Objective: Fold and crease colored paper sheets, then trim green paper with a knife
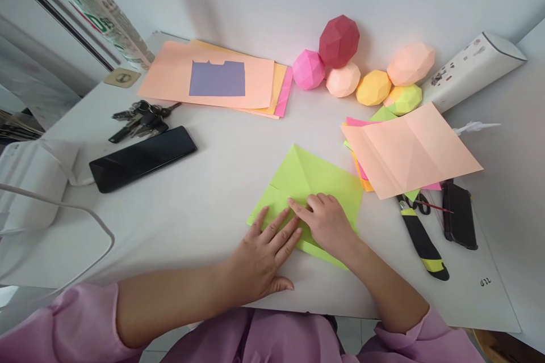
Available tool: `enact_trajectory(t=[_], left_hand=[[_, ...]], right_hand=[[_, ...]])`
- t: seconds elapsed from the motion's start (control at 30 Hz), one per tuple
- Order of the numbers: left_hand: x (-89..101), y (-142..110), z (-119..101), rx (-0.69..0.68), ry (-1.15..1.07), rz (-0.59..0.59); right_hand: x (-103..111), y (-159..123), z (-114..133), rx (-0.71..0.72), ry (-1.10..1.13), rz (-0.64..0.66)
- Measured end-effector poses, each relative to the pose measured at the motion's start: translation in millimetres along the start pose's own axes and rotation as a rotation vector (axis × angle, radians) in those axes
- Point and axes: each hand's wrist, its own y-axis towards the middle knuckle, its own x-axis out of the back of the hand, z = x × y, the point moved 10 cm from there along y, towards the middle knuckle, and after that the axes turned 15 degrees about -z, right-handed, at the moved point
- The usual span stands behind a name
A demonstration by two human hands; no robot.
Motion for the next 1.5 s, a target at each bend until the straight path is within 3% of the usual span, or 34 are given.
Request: enact_trajectory(t=[0.1,0.37,0.63,1.23,1.5], left_hand=[[-1.4,-1.2,4.7,0.063,-0.001,0.033],[-2.6,-0.8,2.8,0.060,-0.027,0.031],[0.8,-0.7,4.5,0.075,-0.020,0.006],[1.6,-5.6,4.3,0.133,0.018,-0.003],[13.1,-10.7,-0.6,0.147,0.114,-0.023]], right_hand=[[-3.3,1.3,-1.7,-0.015,0.011,0.088],[-15.8,15.7,-3.6,-0.073,-0.015,0.344],[-21.6,26.3,7.2,0.019,-0.079,0.246],[-23.2,25.0,7.7,0.036,-0.103,0.259],[-22.4,24.9,7.6,0.052,-0.098,0.243]])
